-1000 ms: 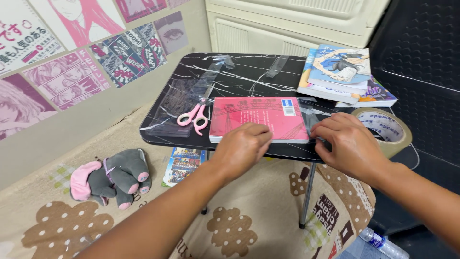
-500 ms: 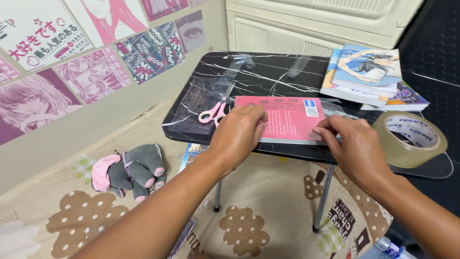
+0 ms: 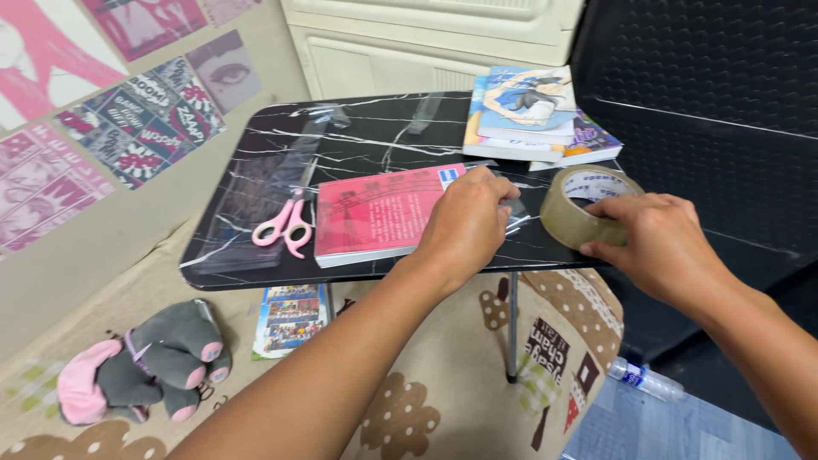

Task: The person wraps a pink book in clear plastic film using scissors and clear tape. They cut the film, fold the edges over the book, and secure the film with tape on both sides of the book.

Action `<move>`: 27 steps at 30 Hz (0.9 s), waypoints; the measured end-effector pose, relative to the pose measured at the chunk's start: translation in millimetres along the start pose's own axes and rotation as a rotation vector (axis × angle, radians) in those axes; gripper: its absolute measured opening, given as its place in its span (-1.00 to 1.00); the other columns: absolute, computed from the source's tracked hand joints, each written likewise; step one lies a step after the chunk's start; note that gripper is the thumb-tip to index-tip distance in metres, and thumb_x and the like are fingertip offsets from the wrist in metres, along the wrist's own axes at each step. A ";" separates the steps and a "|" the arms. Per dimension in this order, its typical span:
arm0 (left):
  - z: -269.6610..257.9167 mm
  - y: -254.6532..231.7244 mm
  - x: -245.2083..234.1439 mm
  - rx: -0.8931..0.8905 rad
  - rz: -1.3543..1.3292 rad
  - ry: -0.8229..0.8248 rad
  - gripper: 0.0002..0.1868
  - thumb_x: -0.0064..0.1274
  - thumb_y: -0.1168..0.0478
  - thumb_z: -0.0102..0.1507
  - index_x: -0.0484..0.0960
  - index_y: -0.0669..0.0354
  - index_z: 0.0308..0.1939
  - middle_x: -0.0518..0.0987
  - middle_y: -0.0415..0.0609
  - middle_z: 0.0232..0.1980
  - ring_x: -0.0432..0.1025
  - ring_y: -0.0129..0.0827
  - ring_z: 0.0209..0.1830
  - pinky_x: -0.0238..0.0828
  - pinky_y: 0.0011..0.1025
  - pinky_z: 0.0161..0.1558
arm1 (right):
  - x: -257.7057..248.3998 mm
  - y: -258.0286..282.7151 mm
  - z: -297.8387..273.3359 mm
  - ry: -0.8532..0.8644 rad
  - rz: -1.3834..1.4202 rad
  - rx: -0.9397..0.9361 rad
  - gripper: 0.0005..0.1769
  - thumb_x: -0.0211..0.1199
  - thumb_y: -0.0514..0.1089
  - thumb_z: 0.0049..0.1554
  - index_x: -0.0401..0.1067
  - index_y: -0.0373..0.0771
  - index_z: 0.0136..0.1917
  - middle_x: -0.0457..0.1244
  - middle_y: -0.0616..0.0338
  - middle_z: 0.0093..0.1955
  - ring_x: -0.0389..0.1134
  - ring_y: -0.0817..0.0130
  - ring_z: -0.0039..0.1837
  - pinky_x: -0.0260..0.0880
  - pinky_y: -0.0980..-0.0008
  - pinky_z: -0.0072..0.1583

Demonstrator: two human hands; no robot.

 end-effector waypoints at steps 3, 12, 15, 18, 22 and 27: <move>6.7 -7.5 17.4 -0.072 -0.091 -0.003 -0.73 0.19 0.30 0.18 0.70 0.20 -0.03 0.61 0.11 -0.02 0.56 -0.06 -0.04 0.49 -0.23 0.01 | -2.0 -4.2 -3.6 0.051 0.164 0.164 -0.56 0.51 -0.05 -0.07 0.60 -0.22 0.08 0.44 -0.04 -0.02 0.45 0.14 0.05 0.45 0.18 0.09; 16.1 -30.8 15.5 -0.053 -0.250 -0.116 -0.52 0.30 0.07 0.14 0.67 0.24 0.07 0.65 0.06 0.07 0.59 -0.18 -0.08 0.53 -0.31 -0.06 | -12.4 0.2 -20.9 -0.038 1.152 0.377 -0.66 0.31 -0.30 0.08 0.49 -0.33 0.16 0.42 0.12 0.02 0.42 0.42 0.08 0.40 0.38 0.21; 16.1 -36.8 6.4 0.001 -0.288 -0.174 -0.61 0.27 0.07 0.21 0.70 0.22 0.02 0.66 0.03 0.06 0.60 -0.24 -0.04 0.57 -0.35 -0.05 | -11.0 5.4 -23.0 -0.062 1.314 0.394 -0.67 0.29 -0.34 0.10 0.46 -0.35 0.17 0.40 0.08 0.05 0.40 0.43 0.12 0.37 0.36 0.25; 16.7 -40.3 -1.5 -0.025 -0.271 -0.187 -0.68 0.26 0.10 0.20 0.73 0.19 -0.04 0.69 -0.01 -0.02 0.61 -0.29 -0.08 0.57 -0.37 -0.04 | -7.9 14.9 -25.6 -0.080 1.411 0.414 -0.67 0.28 -0.35 0.09 0.45 -0.33 0.16 0.39 0.12 0.05 0.40 0.44 0.13 0.37 0.34 0.27; 16.7 -41.2 -9.8 -0.022 -0.285 -0.189 -0.74 0.26 0.16 0.19 0.71 0.20 -0.10 0.68 -0.03 -0.04 0.61 -0.32 -0.06 0.59 -0.38 -0.04 | -5.9 23.2 -26.1 -0.080 1.421 0.411 -0.67 0.28 -0.35 0.09 0.45 -0.34 0.16 0.38 0.11 0.05 0.39 0.44 0.13 0.38 0.35 0.28; 15.7 -42.2 -13.3 -0.043 -0.301 -0.167 -0.79 0.26 0.20 0.18 0.71 0.21 -0.16 0.68 -0.04 -0.05 0.61 -0.34 -0.05 0.59 -0.40 -0.04 | -5.0 27.7 -27.4 -0.087 1.417 0.409 -0.67 0.29 -0.37 0.08 0.45 -0.34 0.14 0.38 0.10 0.04 0.40 0.44 0.13 0.40 0.35 0.26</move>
Point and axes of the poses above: each hand's wrist, its own z-axis towards the middle knuckle, its own x-axis out of the palm, y = z × x, the point moved 1 cm from there along z, towards the middle knuckle
